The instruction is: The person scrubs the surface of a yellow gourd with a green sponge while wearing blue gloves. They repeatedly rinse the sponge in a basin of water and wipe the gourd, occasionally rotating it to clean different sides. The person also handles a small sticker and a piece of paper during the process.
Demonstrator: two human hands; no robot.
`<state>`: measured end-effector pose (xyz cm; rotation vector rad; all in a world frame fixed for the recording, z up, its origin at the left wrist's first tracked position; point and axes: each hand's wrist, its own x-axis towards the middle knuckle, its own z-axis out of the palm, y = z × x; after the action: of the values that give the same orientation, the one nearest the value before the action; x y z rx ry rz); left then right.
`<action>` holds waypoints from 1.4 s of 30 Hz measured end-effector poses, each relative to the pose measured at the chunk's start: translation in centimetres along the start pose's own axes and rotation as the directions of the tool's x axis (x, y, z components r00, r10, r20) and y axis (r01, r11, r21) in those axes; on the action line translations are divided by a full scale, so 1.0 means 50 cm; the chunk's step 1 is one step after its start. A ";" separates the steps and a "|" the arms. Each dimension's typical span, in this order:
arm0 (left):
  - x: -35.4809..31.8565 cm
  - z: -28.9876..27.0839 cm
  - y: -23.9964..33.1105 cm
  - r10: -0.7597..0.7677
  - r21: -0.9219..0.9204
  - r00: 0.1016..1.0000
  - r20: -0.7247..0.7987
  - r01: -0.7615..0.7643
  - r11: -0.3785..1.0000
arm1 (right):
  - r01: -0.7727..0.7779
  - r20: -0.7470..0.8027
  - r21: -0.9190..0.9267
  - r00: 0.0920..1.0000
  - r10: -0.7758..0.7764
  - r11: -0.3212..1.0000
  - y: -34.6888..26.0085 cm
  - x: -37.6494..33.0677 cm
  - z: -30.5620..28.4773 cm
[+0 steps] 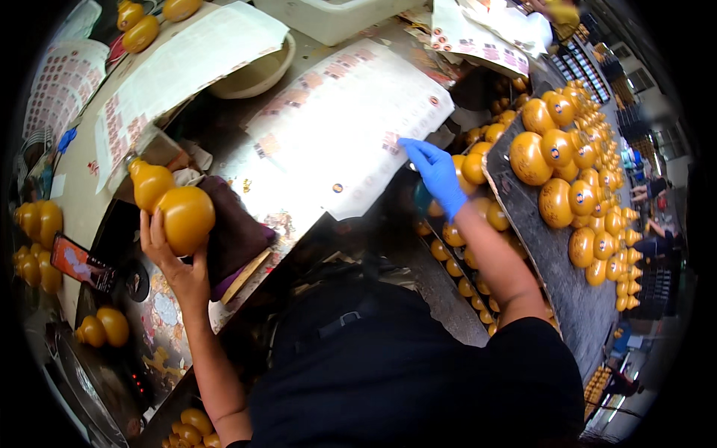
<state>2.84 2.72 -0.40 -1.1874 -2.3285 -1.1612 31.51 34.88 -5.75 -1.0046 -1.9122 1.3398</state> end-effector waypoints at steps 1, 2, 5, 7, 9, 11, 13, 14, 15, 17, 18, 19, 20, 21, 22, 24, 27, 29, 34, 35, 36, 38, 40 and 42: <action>0.001 0.000 0.004 0.001 -0.004 1.000 0.001 -0.001 1.000 | -0.052 -0.196 0.123 0.978 0.075 0.991 0.008 -0.009 0.011; 0.003 -0.002 0.005 0.002 -0.001 1.000 0.001 -0.002 1.000 | -0.074 -0.369 0.257 0.914 0.169 0.964 0.025 -0.014 0.025; 0.004 -0.001 0.006 0.012 -0.019 1.000 0.001 -0.012 1.000 | -0.291 -0.110 0.629 0.885 0.453 0.721 0.103 0.020 0.040; 0.003 -0.004 0.008 0.015 0.003 1.000 0.014 -0.015 1.000 | -0.377 0.057 0.778 0.839 0.541 0.503 0.076 0.041 0.064; 0.011 -0.005 0.010 0.022 0.016 0.999 0.024 -0.022 1.000 | -0.462 0.173 0.759 0.822 0.543 0.458 0.015 0.027 0.057; 0.015 -0.003 0.018 0.029 0.016 0.999 0.040 -0.029 0.999 | -0.532 0.272 0.708 0.812 0.516 0.464 0.028 0.030 0.049; 0.014 -0.001 0.008 0.040 0.015 0.999 0.030 -0.040 0.999 | -0.556 0.250 0.661 0.796 0.551 0.503 0.041 0.019 0.043; 0.013 0.006 0.001 0.045 -0.003 0.999 0.021 -0.045 0.999 | -0.520 0.191 0.636 0.822 0.536 0.570 0.039 0.017 0.048; 0.000 -0.006 -0.008 0.015 -0.003 1.000 0.000 -0.015 1.000 | -0.497 0.212 0.659 0.843 0.495 0.565 0.037 0.015 0.063; -0.002 -0.019 -0.006 0.000 -0.012 1.000 0.008 0.000 1.000 | -0.464 0.217 0.697 0.863 0.456 0.547 0.044 -0.010 0.072; 0.002 -0.015 -0.004 0.019 0.007 1.000 0.015 -0.019 1.000 | -0.445 0.200 0.691 0.875 0.441 0.570 0.041 -0.017 0.053; 0.012 -0.003 0.004 0.039 -0.009 0.999 0.022 -0.039 0.999 | -0.428 0.188 0.683 0.886 0.425 0.592 0.040 -0.022 0.033; 0.015 -0.002 0.012 0.047 -0.007 0.998 0.030 -0.047 0.999 | -0.416 0.158 0.689 0.885 0.437 0.593 0.063 -0.029 0.027; 0.010 -0.009 0.015 0.016 -0.016 1.000 0.021 -0.016 1.000 | -0.297 -0.051 0.626 0.907 0.418 0.721 0.070 -0.040 0.038; 0.002 -0.018 0.026 -0.005 -0.007 1.000 -0.012 0.005 1.000 | -0.209 -0.172 0.546 0.920 0.353 0.811 0.065 -0.051 0.047; -0.022 -0.033 0.034 0.142 0.072 0.982 -0.128 -0.133 0.988 | -0.144 -0.228 0.458 0.935 0.272 0.877 0.018 -0.074 0.065; -0.041 -0.033 0.122 -0.009 -0.356 0.990 0.143 0.060 0.933 | -0.345 0.161 0.562 0.937 0.310 0.752 -0.149 -0.130 0.104; -0.048 0.001 0.158 -0.096 -0.572 0.924 0.370 0.308 0.760 | -0.418 0.358 0.544 0.900 0.250 0.727 -0.212 -0.152 0.164; -0.049 0.023 0.164 -0.252 -0.728 0.812 0.527 0.584 0.360 | -0.558 0.603 0.489 0.772 0.202 0.670 -0.303 -0.160 0.279; -0.043 0.007 0.161 -0.299 -0.715 0.786 0.540 0.617 0.328 | -0.567 0.623 0.478 0.757 0.197 0.671 -0.305 -0.154 0.289; -0.039 -0.006 0.158 -0.344 -0.703 0.758 0.554 0.648 0.294 | -0.576 0.641 0.466 0.743 0.193 0.671 -0.304 -0.148 0.298; -0.039 -0.020 0.149 -0.381 -0.732 0.768 0.515 0.625 0.270 | -0.598 0.683 0.489 0.716 0.149 0.635 -0.301 -0.138 0.312; -0.040 -0.029 0.139 -0.397 -0.743 0.783 0.479 0.603 0.291 | -0.600 0.696 0.508 0.708 0.116 0.618 -0.306 -0.128 0.322; -0.035 -0.038 0.131 -0.421 -0.755 0.790 0.446 0.585 0.296 | -0.582 0.685 0.525 0.722 0.096 0.621 -0.319 -0.115 0.331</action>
<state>8.83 2.52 3.31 -0.6970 -2.2675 -2.8682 17.38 18.44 3.82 -0.5738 -1.2920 2.6522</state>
